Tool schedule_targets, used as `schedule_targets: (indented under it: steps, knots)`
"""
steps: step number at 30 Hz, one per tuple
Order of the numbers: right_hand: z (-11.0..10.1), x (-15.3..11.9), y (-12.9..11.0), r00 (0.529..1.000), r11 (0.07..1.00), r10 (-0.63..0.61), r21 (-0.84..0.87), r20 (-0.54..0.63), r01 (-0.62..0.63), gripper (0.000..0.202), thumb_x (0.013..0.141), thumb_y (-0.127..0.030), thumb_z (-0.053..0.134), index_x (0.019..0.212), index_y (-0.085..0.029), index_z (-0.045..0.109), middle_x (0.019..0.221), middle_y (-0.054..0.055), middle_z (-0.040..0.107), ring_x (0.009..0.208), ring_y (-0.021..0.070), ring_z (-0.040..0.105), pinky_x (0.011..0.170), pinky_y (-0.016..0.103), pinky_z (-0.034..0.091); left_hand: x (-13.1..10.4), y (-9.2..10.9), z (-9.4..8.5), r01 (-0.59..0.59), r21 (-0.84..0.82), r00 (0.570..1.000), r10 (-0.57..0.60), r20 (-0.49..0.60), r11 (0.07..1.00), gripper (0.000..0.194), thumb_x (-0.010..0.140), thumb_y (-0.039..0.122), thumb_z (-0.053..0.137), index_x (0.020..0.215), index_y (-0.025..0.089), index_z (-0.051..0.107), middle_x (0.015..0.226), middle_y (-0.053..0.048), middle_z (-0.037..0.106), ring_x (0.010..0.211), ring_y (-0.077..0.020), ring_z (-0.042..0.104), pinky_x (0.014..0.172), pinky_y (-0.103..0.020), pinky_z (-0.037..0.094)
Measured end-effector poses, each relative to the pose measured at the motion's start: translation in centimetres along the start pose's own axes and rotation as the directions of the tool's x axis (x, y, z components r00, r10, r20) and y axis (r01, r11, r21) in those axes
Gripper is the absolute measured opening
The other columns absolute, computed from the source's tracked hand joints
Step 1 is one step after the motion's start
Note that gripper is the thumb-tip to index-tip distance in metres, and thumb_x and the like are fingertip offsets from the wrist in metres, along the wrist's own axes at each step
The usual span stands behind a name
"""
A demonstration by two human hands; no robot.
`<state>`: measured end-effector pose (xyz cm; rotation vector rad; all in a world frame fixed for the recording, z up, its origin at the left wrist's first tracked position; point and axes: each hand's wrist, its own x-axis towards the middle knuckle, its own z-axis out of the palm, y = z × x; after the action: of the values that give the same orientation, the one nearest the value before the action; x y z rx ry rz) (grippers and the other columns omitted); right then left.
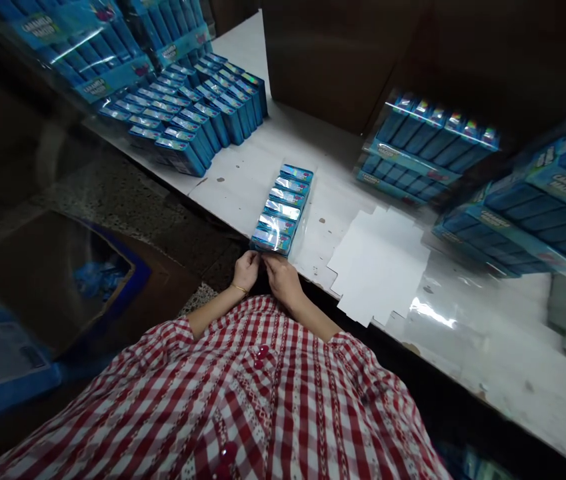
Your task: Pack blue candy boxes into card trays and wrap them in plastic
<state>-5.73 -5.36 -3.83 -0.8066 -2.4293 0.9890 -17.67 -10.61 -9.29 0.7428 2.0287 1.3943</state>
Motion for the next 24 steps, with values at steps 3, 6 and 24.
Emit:
schedule_targets:
  steps: [3,6,24]
  knots:
    - [0.0,0.6,0.3,1.0,1.0,-0.005,-0.013,0.0,0.005,0.031,0.092,-0.023,0.037,0.111,-0.023,0.062,0.109,0.007,0.066,0.101,0.0172,0.06,0.087,0.031,0.048,0.1,0.1,-0.3,-0.012,0.01,1.0,0.011,0.029,1.0,0.014,0.078,0.024,0.047,0.069,0.016,0.055,0.057,0.002,0.055,0.053,-0.0103,0.052,0.05,-0.02,0.04]
    - [0.0,1.1,0.6,1.0,0.998,0.027,-0.052,0.005,-0.027,0.031,0.092,-0.023,0.037,0.11,-0.023,0.062,0.108,0.007,0.066,0.099,0.0183,0.061,0.086,0.031,0.048,0.2,0.1,-0.3,0.016,-0.049,0.998,-0.013,0.055,0.999,0.015,0.078,0.028,0.048,0.07,0.017,0.054,0.055,0.002,0.055,0.05,-0.0099,0.052,0.048,-0.02,0.041]
    - [-14.3,15.3,5.0,0.805,0.958,0.243,0.263,-0.541,-0.113,0.018,0.077,-0.028,0.057,0.087,-0.015,0.064,0.083,0.004,0.065,0.078,0.0131,0.059,0.074,0.027,0.047,11.2,3.7,-8.5,-0.036,0.029,0.979,0.041,-0.2,0.999,0.024,0.075,0.032,0.053,0.08,0.011,0.064,0.068,-0.004,0.066,0.059,-0.013,0.06,0.054,-0.022,0.045]
